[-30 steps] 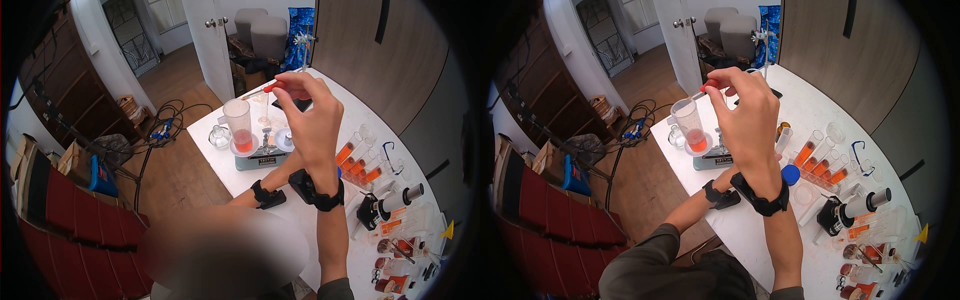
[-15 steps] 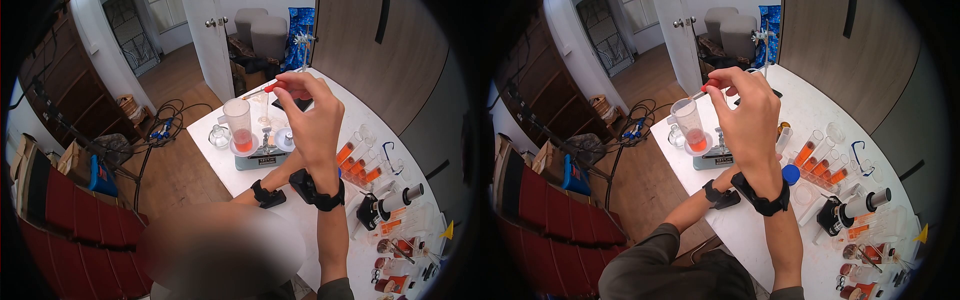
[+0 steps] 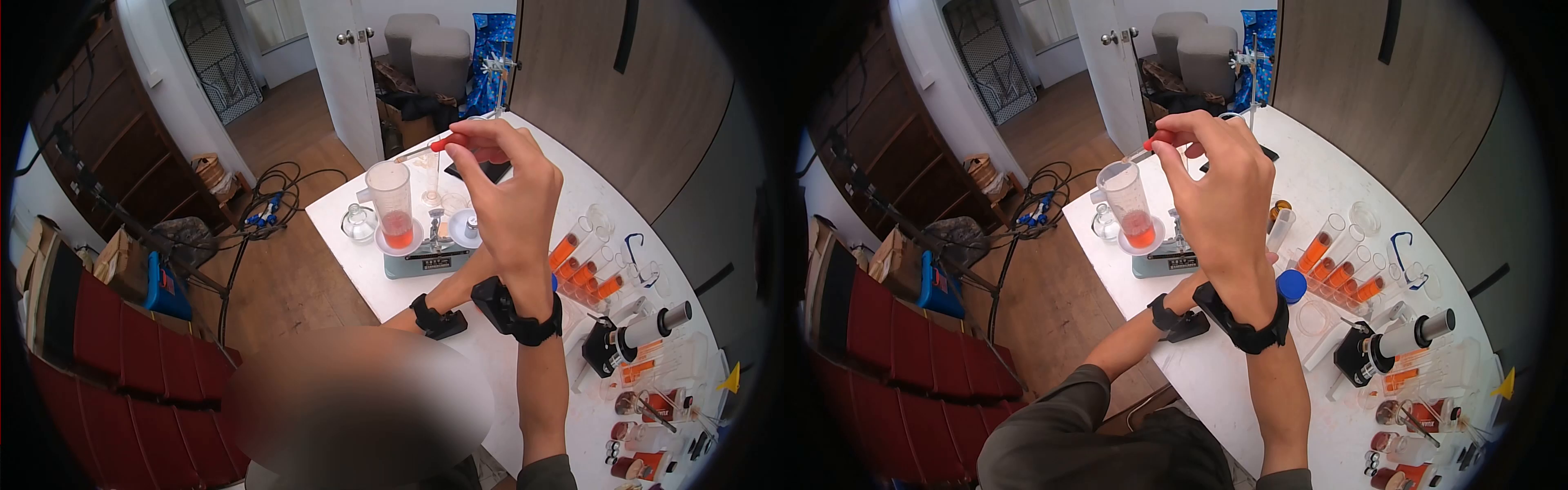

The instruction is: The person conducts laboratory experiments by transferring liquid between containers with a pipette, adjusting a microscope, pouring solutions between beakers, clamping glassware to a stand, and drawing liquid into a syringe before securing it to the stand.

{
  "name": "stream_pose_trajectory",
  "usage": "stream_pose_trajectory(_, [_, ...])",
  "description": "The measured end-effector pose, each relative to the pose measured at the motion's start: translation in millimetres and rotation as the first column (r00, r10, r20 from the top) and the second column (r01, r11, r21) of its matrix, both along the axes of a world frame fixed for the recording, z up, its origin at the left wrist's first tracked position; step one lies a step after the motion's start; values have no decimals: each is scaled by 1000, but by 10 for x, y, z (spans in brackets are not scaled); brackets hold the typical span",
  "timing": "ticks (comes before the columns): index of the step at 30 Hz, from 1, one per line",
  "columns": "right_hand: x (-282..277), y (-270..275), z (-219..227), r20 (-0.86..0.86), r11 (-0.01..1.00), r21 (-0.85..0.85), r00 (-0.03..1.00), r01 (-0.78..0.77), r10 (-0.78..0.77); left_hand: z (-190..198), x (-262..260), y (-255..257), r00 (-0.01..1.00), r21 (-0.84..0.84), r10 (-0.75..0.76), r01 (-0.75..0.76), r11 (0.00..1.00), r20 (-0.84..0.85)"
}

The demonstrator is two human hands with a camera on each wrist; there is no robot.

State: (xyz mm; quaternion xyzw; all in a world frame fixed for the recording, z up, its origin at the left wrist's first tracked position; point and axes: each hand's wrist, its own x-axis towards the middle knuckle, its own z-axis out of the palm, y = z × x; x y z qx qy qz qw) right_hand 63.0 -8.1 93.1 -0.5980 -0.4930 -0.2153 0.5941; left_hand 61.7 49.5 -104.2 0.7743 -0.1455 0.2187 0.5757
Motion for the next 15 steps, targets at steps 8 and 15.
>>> stream_pose_trajectory(8, [10, -8, -1, 21, 1000, 1, 1000, 16, -16, 231, -65, -42, 995, -132, -27, 15, 991, -93])
stream_pose_trajectory(15, [10, -4, -9, 14, 1000, -3, 1000, 6, -6, 345, -87, -75, 994, -113, -7, -5, 994, -106])
